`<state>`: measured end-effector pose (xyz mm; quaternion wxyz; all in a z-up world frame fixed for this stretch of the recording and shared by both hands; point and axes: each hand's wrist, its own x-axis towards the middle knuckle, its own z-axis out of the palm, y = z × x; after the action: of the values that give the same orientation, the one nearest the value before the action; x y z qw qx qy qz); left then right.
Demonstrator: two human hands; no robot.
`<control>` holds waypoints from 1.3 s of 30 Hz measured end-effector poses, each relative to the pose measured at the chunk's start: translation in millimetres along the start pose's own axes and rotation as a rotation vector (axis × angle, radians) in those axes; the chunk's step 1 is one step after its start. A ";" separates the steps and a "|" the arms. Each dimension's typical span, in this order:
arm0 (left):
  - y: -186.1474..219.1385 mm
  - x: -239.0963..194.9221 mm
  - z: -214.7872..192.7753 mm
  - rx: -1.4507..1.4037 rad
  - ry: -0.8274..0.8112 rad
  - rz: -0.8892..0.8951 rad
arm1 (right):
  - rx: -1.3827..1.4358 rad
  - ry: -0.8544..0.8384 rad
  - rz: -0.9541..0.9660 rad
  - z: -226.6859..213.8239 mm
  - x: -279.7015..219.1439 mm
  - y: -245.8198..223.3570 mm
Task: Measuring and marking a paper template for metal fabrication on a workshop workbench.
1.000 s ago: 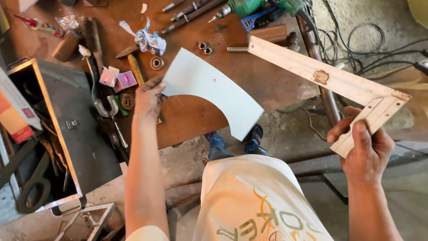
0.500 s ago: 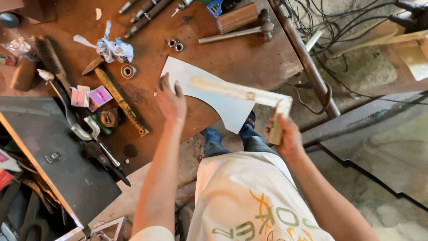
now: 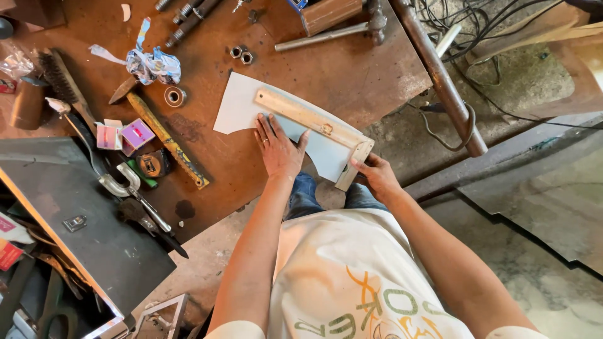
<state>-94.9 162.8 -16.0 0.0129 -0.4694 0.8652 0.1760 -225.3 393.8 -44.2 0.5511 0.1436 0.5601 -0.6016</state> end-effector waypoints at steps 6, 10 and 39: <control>17.0 -1.1 -26.0 0.114 -0.177 -0.056 | -0.034 0.003 0.054 11.9 -5.9 -21.4; 16.7 0.4 -22.3 0.122 -0.190 -0.053 | 0.011 -0.007 0.057 12.9 -4.8 -26.7; 4.1 6.4 -29.8 0.206 -0.281 -0.015 | 0.105 -0.138 0.118 1.6 6.8 6.9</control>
<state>-97.6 150.3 11.9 0.1831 -0.4430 0.8647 0.1500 -221.4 390.7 -52.6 0.6146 0.1629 0.4791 -0.6051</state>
